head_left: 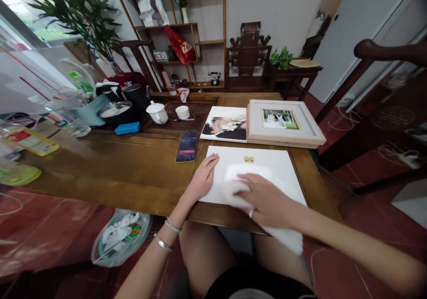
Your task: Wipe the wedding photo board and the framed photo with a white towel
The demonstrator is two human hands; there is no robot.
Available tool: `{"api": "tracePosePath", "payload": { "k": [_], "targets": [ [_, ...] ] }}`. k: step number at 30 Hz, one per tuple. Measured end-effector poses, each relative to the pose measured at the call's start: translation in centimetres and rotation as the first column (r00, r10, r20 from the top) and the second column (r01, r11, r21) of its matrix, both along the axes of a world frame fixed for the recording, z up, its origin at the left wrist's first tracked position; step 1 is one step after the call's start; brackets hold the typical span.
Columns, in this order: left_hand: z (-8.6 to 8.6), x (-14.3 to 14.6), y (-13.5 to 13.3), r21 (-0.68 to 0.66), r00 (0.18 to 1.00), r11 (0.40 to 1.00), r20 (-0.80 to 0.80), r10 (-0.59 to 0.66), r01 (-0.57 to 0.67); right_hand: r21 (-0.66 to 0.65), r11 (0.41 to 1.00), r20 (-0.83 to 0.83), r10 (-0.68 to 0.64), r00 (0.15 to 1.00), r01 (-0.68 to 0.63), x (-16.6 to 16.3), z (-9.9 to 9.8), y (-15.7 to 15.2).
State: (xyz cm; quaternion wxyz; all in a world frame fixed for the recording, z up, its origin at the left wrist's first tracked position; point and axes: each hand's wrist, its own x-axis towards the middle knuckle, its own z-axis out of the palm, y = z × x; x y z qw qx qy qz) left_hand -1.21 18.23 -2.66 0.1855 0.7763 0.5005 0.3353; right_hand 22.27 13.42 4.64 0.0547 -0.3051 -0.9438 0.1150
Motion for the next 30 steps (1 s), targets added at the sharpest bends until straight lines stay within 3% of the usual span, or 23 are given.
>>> {"api": "tracePosePath", "payload": {
  "k": [4,7,11,14,18,26,30],
  "targets": [
    [0.4,0.0,0.0,-0.019,1.0,1.0,-0.002,0.001,-0.001,0.005,0.984,-0.056,-0.178,0.982,0.179,-2.0,0.7,6.9],
    [0.7,0.1,0.0,-0.008,1.0,1.0,0.006,0.004,-0.004,-0.04,0.99,-0.031,-0.134,0.991,0.132,-4.7,1.4,10.9],
    [1.0,0.1,0.0,0.009,1.0,1.0,0.002,0.003,-0.003,-0.052,0.995,-0.011,-0.08,0.997,0.079,-8.0,1.9,13.1],
    [0.9,0.1,0.0,0.003,1.0,1.0,0.005,-0.004,0.004,-0.045,0.995,0.007,-0.086,0.996,0.087,-8.1,2.0,12.9],
    [0.5,0.0,0.0,-0.003,1.0,1.0,0.015,0.008,-0.008,-0.032,0.99,0.039,-0.137,0.99,0.138,-4.3,2.0,11.5],
    [0.6,0.1,-0.2,-0.036,1.0,0.999,0.018,0.018,-0.017,-0.049,0.941,0.058,-0.332,0.941,0.335,7.9,1.1,8.7],
    [0.6,0.1,-0.2,-0.036,1.0,0.999,0.005,0.014,-0.014,-0.06,0.948,0.026,-0.313,0.949,0.314,9.4,1.5,4.3]
  ]
}}
